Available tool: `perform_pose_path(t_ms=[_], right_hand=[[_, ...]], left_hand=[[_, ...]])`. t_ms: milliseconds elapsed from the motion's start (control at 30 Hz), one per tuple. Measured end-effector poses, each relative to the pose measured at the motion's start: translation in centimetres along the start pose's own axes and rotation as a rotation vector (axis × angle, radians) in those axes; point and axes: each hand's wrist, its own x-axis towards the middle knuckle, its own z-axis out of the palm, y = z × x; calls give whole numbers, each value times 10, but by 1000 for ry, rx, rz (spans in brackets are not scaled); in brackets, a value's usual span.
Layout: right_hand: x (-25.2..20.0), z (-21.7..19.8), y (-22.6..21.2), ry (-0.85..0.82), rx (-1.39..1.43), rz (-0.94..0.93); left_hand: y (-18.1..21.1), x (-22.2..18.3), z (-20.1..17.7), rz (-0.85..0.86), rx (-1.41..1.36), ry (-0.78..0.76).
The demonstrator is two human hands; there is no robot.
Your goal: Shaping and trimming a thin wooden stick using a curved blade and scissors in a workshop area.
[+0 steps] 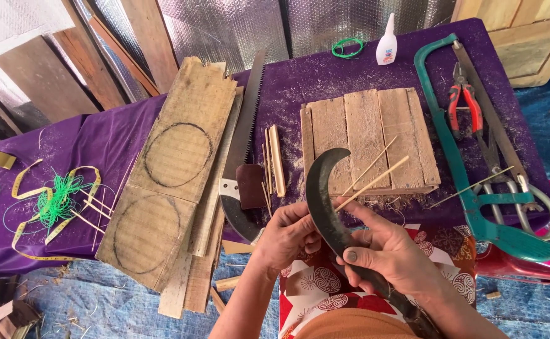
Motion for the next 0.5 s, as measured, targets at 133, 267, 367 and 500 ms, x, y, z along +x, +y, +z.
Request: perform_pose_path(t_ms=[133, 267, 367, 500], right_hand=[[2, -32, -1, -105, 71, -34], [-7, -47, -17, 99, 54, -156], [-9, -47, -19, 154, 33, -202], [1, -25, -17, 7, 84, -95]], left_hand=[[-4, -6, -11, -17, -84, -46], [-5, -13, -22, -57, -34, -66], [-8, -10, -25, -78, -63, -70], [-5, 0, -18, -106, -171, -75]])
